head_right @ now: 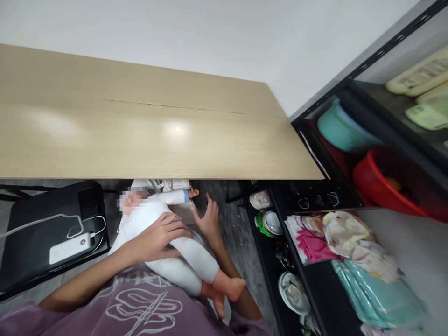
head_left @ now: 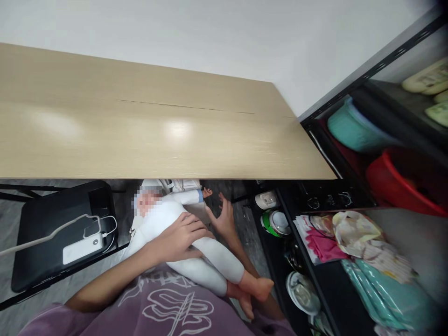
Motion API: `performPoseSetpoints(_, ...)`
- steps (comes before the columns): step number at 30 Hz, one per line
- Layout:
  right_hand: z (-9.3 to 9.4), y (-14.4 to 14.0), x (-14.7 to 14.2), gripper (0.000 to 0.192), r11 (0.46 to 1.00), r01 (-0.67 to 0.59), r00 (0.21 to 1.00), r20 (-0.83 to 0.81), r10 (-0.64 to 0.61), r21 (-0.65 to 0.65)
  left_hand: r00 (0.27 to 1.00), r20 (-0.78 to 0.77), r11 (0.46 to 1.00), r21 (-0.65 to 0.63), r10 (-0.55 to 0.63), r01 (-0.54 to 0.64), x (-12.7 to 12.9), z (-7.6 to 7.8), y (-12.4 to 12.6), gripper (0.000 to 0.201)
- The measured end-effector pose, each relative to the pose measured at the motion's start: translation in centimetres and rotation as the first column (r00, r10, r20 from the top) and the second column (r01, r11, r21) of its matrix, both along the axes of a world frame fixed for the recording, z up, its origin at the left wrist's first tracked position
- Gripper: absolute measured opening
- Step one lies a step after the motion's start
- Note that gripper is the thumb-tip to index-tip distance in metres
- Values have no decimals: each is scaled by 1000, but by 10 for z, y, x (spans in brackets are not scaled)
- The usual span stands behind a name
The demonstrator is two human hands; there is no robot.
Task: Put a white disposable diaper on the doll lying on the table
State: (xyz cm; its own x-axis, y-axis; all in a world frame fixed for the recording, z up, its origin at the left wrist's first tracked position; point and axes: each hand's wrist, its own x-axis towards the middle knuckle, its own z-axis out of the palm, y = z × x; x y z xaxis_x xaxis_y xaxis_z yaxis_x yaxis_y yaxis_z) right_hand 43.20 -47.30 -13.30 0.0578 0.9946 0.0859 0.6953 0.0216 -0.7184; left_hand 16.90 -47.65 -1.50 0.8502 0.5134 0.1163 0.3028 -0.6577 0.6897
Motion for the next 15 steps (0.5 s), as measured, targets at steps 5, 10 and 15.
performPoseSetpoints(5,47,21,-14,67,926,-367,927,111,357,86,994,46,994,43,-98,96,4,2,6,40)
performPoseSetpoints(10,67,86,-63,41,763,-619,718,258,646,-185,990,130,995,83,-61,51,-5,9,-2,44)
performPoseSetpoints(15,91,97,-84,32,684,-723,604,388,696,-101,745,401,741,202,533,-640,-71,-32,-51,27)
